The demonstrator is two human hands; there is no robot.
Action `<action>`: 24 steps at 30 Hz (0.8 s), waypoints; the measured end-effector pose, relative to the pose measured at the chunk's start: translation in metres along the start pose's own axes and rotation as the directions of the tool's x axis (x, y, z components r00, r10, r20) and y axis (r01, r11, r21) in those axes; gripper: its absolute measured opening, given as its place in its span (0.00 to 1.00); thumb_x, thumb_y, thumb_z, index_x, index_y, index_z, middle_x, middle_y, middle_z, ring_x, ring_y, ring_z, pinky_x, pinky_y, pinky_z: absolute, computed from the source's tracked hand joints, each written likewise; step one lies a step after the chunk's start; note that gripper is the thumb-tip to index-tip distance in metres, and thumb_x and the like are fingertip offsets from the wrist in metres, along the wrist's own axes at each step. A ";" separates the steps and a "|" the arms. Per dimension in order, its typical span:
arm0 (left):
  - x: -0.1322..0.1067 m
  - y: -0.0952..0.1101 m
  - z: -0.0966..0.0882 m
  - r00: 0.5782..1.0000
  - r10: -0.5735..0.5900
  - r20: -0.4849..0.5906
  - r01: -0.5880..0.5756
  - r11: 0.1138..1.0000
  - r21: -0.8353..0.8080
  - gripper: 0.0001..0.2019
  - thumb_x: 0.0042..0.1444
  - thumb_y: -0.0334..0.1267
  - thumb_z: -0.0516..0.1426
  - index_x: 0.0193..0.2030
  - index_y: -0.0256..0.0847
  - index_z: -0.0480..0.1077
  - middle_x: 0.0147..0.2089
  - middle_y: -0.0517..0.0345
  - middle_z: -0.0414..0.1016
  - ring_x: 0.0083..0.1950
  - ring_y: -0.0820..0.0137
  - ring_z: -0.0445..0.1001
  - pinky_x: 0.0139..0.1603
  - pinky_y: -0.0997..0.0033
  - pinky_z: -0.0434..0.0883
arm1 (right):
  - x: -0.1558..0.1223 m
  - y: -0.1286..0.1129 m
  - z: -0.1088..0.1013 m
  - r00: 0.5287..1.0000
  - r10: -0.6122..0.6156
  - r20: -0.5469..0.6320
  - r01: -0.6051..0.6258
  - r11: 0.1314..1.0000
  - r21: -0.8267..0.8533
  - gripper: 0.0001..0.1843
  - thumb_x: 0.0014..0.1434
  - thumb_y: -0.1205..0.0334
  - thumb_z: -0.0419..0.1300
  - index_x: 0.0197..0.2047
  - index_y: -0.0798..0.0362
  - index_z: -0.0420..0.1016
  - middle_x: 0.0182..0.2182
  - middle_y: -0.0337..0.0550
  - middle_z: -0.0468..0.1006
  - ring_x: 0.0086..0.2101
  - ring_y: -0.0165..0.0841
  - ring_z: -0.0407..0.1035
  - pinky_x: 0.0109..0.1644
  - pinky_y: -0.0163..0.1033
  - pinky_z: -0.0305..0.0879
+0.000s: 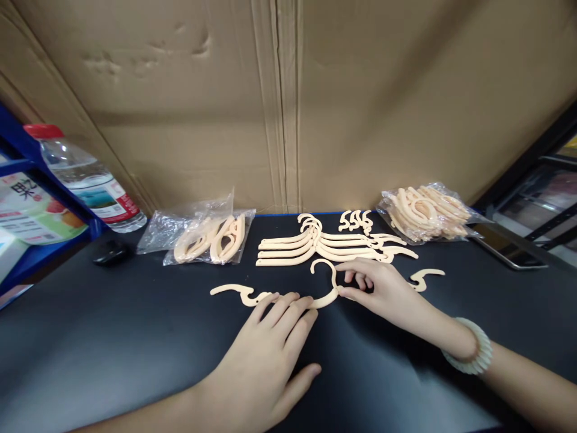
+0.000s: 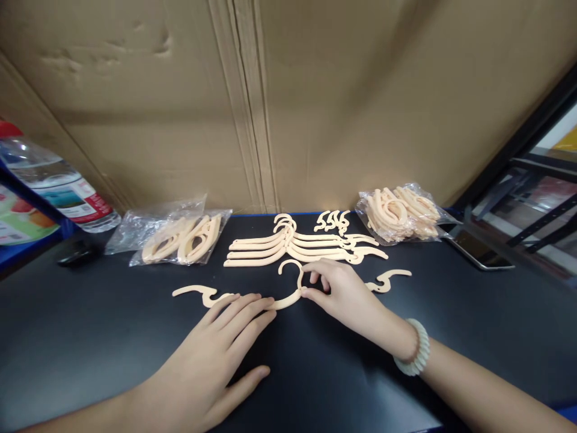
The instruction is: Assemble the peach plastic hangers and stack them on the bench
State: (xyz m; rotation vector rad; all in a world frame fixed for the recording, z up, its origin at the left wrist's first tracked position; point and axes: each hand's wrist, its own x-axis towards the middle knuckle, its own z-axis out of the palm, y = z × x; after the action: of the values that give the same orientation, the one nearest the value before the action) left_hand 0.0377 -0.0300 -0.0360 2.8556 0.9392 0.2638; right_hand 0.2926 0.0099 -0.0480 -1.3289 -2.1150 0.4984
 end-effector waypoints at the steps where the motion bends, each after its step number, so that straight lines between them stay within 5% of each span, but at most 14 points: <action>1: 0.000 0.000 0.000 1.000 -0.003 -0.005 0.003 1.000 -0.001 0.26 0.61 0.40 0.54 0.65 0.35 0.58 0.66 0.43 0.62 0.64 0.47 0.60 0.62 0.40 0.60 | 0.000 0.000 -0.003 1.000 -0.011 0.013 0.011 0.999 -0.035 0.12 0.57 0.62 0.65 0.46 0.50 0.76 0.31 0.38 0.75 0.25 0.28 0.64 0.29 0.34 0.62; 8: 0.002 -0.004 0.001 1.000 -0.017 -0.023 0.017 1.000 0.000 0.27 0.61 0.42 0.55 0.65 0.34 0.58 0.66 0.42 0.61 0.65 0.47 0.60 0.62 0.42 0.62 | 0.002 0.001 -0.023 0.991 0.021 0.129 0.003 0.983 -0.181 0.13 0.50 0.64 0.69 0.41 0.51 0.78 0.31 0.39 0.77 0.29 0.32 0.69 0.32 0.36 0.64; 16: 0.002 -0.006 0.000 0.998 -0.018 -0.055 0.016 0.999 -0.046 0.29 0.59 0.41 0.57 0.65 0.35 0.59 0.66 0.41 0.62 0.65 0.46 0.61 0.62 0.40 0.63 | 0.001 0.005 -0.017 0.991 -0.128 0.031 0.132 0.972 -0.194 0.15 0.62 0.61 0.59 0.52 0.50 0.73 0.47 0.48 0.76 0.48 0.41 0.70 0.53 0.50 0.68; 24: 0.001 -0.009 0.003 0.998 -0.021 -0.064 0.020 1.000 -0.024 0.30 0.59 0.42 0.57 0.66 0.34 0.57 0.67 0.40 0.60 0.66 0.45 0.59 0.63 0.40 0.62 | 0.001 0.007 -0.014 0.989 -0.144 0.039 0.149 0.969 -0.198 0.21 0.63 0.59 0.59 0.58 0.49 0.68 0.52 0.50 0.73 0.53 0.43 0.68 0.57 0.54 0.66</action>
State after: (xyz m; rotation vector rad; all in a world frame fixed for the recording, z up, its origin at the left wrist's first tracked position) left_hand 0.0345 -0.0224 -0.0397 2.8304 0.9696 0.3640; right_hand 0.3061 0.0144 -0.0417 -1.2661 -2.3124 0.2457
